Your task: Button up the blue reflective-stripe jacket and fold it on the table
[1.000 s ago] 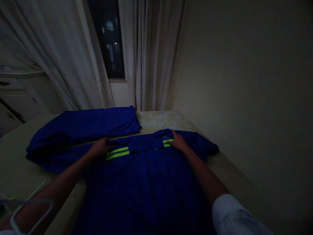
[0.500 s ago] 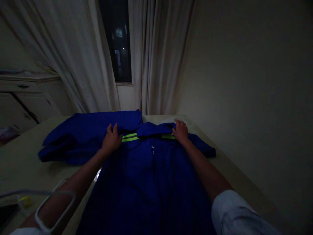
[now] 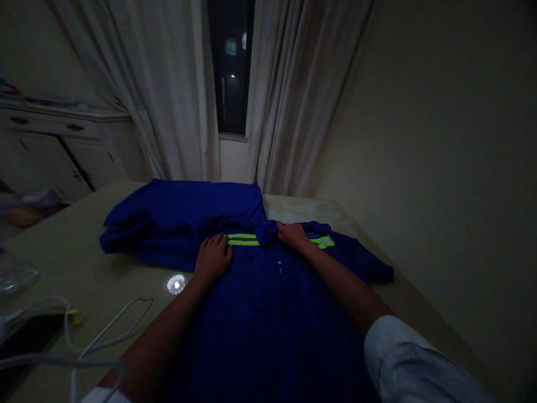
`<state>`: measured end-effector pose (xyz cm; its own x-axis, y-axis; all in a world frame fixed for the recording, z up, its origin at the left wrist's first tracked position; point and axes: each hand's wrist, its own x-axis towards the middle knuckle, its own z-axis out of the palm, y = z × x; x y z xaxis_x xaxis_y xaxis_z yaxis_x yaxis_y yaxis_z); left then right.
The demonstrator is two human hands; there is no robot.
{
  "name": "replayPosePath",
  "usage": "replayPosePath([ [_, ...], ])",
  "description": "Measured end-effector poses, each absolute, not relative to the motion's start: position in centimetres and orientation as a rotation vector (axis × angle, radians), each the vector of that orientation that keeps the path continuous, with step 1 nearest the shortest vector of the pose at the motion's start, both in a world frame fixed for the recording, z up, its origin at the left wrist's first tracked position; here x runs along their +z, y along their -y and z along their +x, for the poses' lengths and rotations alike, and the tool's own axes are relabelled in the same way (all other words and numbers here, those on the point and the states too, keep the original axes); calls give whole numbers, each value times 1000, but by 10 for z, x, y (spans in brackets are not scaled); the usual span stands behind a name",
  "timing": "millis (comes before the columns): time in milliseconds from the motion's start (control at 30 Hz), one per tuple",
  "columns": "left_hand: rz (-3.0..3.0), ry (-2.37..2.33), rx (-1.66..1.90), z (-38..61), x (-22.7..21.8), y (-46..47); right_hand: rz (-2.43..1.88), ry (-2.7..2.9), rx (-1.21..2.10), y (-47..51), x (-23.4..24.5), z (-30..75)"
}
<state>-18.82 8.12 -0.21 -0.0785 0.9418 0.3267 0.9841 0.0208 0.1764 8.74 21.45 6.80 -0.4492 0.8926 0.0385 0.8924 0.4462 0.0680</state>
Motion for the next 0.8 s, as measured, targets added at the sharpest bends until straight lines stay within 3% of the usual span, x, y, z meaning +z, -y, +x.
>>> replayPosePath([
  [200, -2044, 2155, -549, -187, 0, -79, 2061, -3158, 73, -258, 114, 71],
  [400, -2044, 2146, -560, -188, -1, -80, 1615, -2918, -312, -228, 72, 64],
  [567, -2035, 2157, -598, -188, -3, -81, 1938, -2916, -99, -227, 54, 69],
  [800, -2056, 2139, -631, -189, -3, -80, 1780, -2656, 66, -210, 35, 67],
])
